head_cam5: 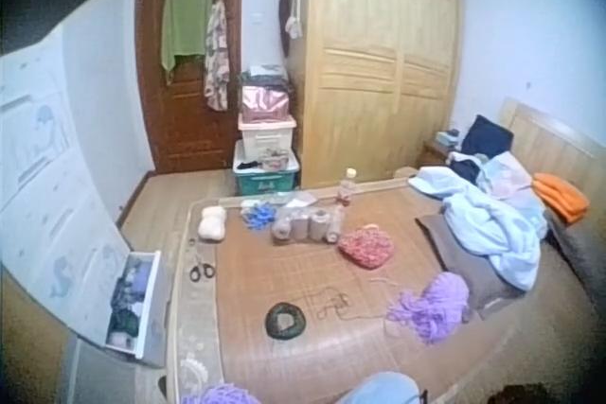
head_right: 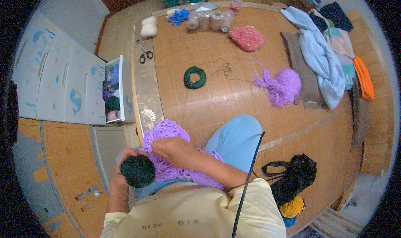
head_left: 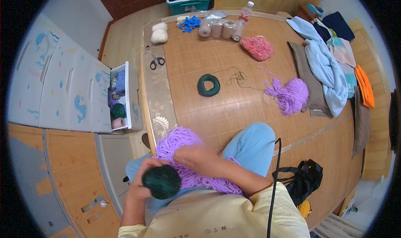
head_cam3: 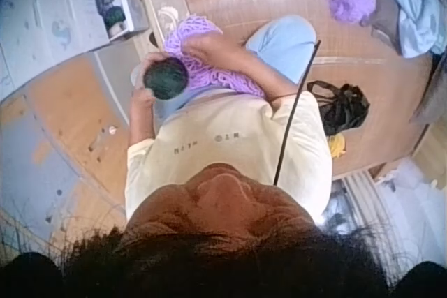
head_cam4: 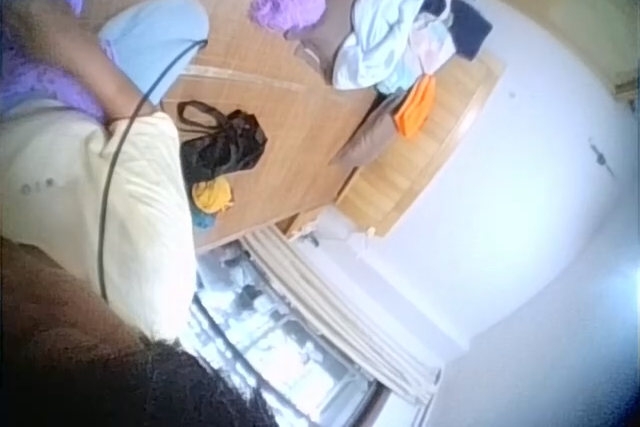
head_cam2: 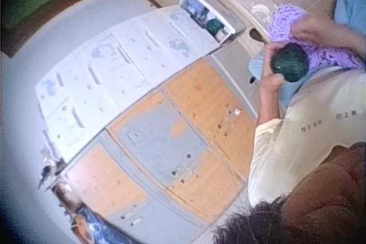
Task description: Working with yarn and thread to create a crocheted item.
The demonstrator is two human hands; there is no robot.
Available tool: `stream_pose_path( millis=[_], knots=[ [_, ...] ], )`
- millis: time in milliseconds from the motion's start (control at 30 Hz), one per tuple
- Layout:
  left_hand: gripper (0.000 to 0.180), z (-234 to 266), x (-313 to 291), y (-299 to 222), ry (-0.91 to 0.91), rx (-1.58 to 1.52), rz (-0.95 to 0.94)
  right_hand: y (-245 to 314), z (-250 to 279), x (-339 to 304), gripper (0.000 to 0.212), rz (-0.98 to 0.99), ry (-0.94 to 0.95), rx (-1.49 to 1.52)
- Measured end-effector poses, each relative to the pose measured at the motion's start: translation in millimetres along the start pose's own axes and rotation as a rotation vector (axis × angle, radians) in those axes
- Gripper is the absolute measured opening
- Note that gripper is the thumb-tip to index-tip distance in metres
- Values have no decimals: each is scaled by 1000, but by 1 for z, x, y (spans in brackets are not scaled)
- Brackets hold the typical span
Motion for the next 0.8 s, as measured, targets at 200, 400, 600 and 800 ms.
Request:
stream_pose_path(
  millis=[200,400,600,800],
  knots=[
    [81,4,14,-14,-278,581,-77,52,7,1,14,119,301,73],
    [73,-2,-1,2,-43,-54,-67,7,3,0,10,-79,19,106],
    [75,3,10,-7,-238,760,19,46,3,-1,11,136,234,68],
    [79,-10,1,0,-226,-85,-31,7,-12,-12,7,-156,94,118]
  ],
)
Point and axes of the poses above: each hand's wrist, its own x-axis towards the middle knuckle, its own z-axis out of the back of the hand, y = z × x, the point moved 2 cm from there along x, towards the middle knuckle, and after that the axes turned 9 degrees about -x, right-handed, at the moved point
